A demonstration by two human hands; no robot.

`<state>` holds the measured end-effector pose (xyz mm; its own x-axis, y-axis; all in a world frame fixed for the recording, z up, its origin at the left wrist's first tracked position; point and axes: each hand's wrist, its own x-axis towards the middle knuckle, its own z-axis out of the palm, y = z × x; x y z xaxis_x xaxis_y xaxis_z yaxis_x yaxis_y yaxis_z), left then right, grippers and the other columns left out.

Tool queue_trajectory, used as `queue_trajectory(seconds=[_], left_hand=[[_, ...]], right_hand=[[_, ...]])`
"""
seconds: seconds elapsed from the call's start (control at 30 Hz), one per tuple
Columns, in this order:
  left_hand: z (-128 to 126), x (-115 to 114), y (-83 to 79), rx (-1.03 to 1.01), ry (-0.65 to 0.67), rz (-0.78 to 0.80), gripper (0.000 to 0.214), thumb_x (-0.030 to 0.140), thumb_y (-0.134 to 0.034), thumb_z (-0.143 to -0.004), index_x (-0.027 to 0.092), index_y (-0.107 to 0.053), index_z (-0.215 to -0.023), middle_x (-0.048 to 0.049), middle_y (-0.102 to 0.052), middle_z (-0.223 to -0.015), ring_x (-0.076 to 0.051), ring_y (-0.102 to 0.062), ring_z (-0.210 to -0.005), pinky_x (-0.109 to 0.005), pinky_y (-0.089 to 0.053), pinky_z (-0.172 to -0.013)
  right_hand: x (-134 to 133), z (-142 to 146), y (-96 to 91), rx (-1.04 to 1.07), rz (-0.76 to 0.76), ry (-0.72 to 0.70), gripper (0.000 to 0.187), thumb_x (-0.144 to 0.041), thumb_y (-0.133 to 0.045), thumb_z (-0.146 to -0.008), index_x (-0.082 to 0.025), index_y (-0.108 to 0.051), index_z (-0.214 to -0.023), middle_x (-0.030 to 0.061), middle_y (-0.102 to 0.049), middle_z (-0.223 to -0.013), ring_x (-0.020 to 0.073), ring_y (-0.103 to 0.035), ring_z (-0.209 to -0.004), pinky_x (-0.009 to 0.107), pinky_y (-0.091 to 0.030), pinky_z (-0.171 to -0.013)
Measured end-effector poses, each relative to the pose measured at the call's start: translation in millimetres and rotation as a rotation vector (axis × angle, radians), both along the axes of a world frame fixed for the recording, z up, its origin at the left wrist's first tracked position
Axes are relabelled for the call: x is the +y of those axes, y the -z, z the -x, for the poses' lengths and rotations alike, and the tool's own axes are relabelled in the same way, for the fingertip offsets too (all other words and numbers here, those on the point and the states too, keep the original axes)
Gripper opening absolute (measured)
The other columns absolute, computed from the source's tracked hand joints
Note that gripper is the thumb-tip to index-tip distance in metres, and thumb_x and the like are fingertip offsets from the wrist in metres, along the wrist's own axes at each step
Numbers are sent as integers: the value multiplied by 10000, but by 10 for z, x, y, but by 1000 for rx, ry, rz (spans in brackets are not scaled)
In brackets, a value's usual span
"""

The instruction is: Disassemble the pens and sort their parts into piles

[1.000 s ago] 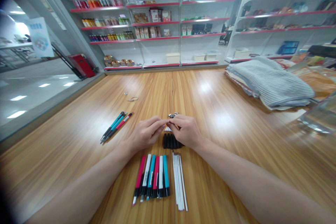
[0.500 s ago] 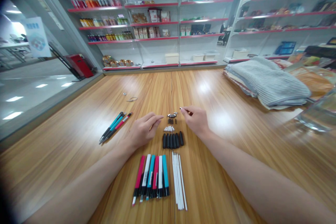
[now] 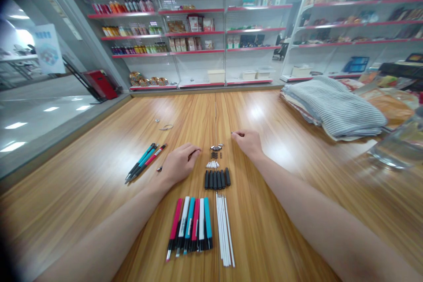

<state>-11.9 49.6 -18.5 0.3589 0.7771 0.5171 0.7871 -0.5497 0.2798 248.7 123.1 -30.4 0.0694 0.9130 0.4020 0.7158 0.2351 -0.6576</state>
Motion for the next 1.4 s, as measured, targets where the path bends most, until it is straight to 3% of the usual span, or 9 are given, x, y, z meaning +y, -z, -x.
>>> queue_trajectory(seconds=[0.13, 0.3, 0.5, 0.63, 0.87, 1.0, 1.1, 1.2, 1.4], left_hand=[[26, 27, 7, -20, -25, 8, 182, 270, -448, -937, 217, -622, -922, -34, -650, -901, -164, -623, -836, -278, -477, -731], [19, 9, -7, -8, -20, 40, 196, 285, -438, -940, 225, -624, -937, -32, -654, -911, -166, -622, -845, -278, -472, -750], [-1, -29, -52, 41, -87, 131, 234, 316, -395, -954, 249, -619, -961, -21, -654, -962, -159, -616, -895, -263, -459, -807], [-3, -27, -53, 46, -92, 139, 242, 322, -385, -957, 252, -616, -966, -20, -651, -973, -162, -612, -907, -264, -456, -811], [-10, -18, -47, 61, -97, 143, 254, 325, -377, -960, 252, -619, -977, -24, -647, -968, -164, -608, -907, -265, -452, -800], [-9, -22, -44, 64, -98, 144, 255, 327, -378, -959, 253, -621, -985, -25, -648, -965, -166, -610, -908, -269, -452, -803], [-4, -21, -42, 63, -100, 141, 246, 322, -386, -956, 257, -621, -991, -23, -649, -974, -165, -610, -911, -269, -453, -806], [-2, -18, -45, 60, -99, 142, 243, 318, -387, -955, 256, -620, -988, -23, -650, -980, -164, -611, -915, -267, -455, -812], [-14, -23, -61, 78, -108, 148, 251, 323, -384, -956, 252, -624, -981, -28, -655, -974, -168, -615, -911, -271, -457, -801]], right_hand=[[197, -29, 5, -144, -12, -52, 217, -329, -595, -817, -205, -766, -869, 54, -744, -834, 196, -671, -748, 268, -463, -662], [163, -37, 6, -224, -34, -98, 229, -296, -570, -829, -216, -747, -950, 43, -736, -920, 177, -664, -803, 256, -471, -727], [84, -30, -45, -396, -17, 75, 274, -209, -505, -820, -230, -734, -970, 52, -698, -978, 190, -639, -859, 270, -449, -746], [47, -3, -78, -406, -22, 69, 298, -221, -506, -811, -233, -708, -1029, 58, -671, -989, 178, -627, -824, 261, -437, -702], [39, 24, -97, -409, 11, 57, 246, -334, -513, -839, -225, -717, -921, 54, -663, -911, 180, -612, -799, 271, -428, -682], [49, 7, -87, -396, -17, 121, 282, -310, -531, -819, -199, -684, -1028, 77, -666, -971, 205, -618, -852, 289, -438, -713], [56, 0, -79, -407, -5, 164, 261, -319, -533, -817, -195, -698, -977, 89, -668, -971, 220, -620, -856, 298, -436, -695], [66, -3, -73, -425, 10, 153, 225, -310, -524, -822, -198, -714, -870, 85, -673, -929, 216, -621, -830, 294, -427, -673], [80, -13, -55, -394, -25, 47, 202, -273, -526, -820, -195, -712, -844, 67, -664, -886, 185, -612, -795, 278, -431, -696]])
